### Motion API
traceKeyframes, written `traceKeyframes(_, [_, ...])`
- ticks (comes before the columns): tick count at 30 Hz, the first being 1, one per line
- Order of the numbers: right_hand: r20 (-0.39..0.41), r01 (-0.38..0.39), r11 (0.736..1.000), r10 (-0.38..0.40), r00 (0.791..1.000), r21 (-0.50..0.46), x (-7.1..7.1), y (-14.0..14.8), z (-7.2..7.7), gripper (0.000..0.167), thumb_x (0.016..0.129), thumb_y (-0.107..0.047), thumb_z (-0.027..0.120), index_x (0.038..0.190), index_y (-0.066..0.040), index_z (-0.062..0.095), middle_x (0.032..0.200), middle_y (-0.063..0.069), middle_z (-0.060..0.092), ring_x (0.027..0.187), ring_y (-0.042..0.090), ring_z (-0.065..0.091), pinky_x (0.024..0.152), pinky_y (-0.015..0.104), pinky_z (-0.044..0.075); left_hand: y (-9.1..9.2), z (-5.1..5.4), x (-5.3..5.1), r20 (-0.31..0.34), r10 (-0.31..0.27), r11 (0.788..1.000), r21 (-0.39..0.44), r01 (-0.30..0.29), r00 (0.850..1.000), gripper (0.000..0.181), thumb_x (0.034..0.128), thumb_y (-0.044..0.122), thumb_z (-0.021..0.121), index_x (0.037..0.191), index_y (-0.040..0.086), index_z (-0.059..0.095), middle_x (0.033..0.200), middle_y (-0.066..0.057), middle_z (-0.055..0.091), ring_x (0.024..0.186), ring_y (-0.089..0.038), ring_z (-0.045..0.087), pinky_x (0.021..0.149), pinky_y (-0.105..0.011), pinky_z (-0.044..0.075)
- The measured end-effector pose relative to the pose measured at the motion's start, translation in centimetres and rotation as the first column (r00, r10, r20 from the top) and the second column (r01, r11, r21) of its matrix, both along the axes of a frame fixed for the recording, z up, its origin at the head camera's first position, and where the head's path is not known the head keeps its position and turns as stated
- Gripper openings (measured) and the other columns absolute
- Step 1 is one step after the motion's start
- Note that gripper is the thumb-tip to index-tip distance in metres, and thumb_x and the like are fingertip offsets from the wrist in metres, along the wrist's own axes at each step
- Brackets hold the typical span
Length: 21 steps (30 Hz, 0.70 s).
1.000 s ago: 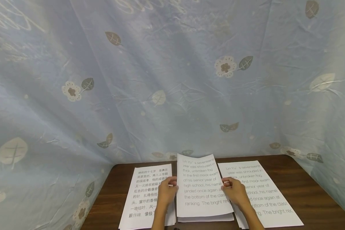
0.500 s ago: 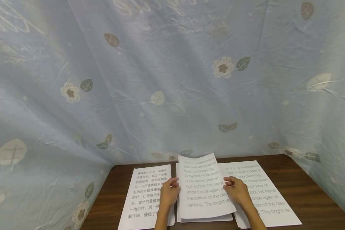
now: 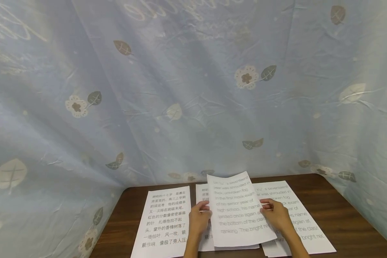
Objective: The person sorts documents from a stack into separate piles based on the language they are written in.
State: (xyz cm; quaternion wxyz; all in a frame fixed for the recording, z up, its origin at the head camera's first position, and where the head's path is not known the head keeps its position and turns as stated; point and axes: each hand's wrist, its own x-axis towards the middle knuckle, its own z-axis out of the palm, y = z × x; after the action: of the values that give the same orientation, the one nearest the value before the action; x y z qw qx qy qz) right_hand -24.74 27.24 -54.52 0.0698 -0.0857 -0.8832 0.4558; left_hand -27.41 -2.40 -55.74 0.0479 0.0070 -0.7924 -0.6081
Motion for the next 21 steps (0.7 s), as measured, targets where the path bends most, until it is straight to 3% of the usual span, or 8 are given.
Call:
traceKeyframes(5, [0.002, 0.004, 1.000, -0.004, 1.000, 0.031, 0.5, 2.3, -0.3, 0.039, 0.096, -0.008, 0.072, 0.133, 0.006, 0.069, 0.108, 0.015, 0.076, 0.093, 0.021, 0.073, 0.078, 0.030, 0.056, 2.6, -0.1, 0.5, -0.018, -0.008, 1.000, 0.028, 0.009, 1.000, 0.040, 0.0896, -0.002, 0.071, 0.130, 0.002, 0.074, 0.104, -0.010, 0.073, 0.074, -0.011, 0.067, 0.061, -0.021, 0.056])
traceKeyframes(13, [-0.001, 0.020, 0.990, -0.020, 1.000, 0.137, 1.4, 6.0, -0.5, 0.039, 0.094, -0.009, 0.072, 0.130, 0.007, 0.070, 0.107, 0.018, 0.078, 0.093, 0.025, 0.075, 0.077, 0.033, 0.052, 6.9, -0.5, 1.3, 0.026, -0.023, 0.997, 0.069, 0.021, 0.999, 0.041, 0.0894, -0.001, 0.071, 0.130, 0.004, 0.074, 0.103, -0.007, 0.073, 0.076, -0.009, 0.066, 0.062, -0.021, 0.055])
traceKeyframes(21, [0.007, 0.045, 0.981, -0.048, 0.999, 0.190, 2.2, 9.8, -0.5, 0.040, 0.094, -0.011, 0.073, 0.129, 0.007, 0.070, 0.103, 0.015, 0.079, 0.090, 0.019, 0.072, 0.078, 0.034, 0.050, 10.2, -0.3, 1.5, 0.016, -0.029, 0.996, 0.087, 0.028, 0.999, 0.039, 0.0893, -0.001, 0.072, 0.128, 0.006, 0.075, 0.099, -0.002, 0.072, 0.074, -0.007, 0.063, 0.060, -0.020, 0.053])
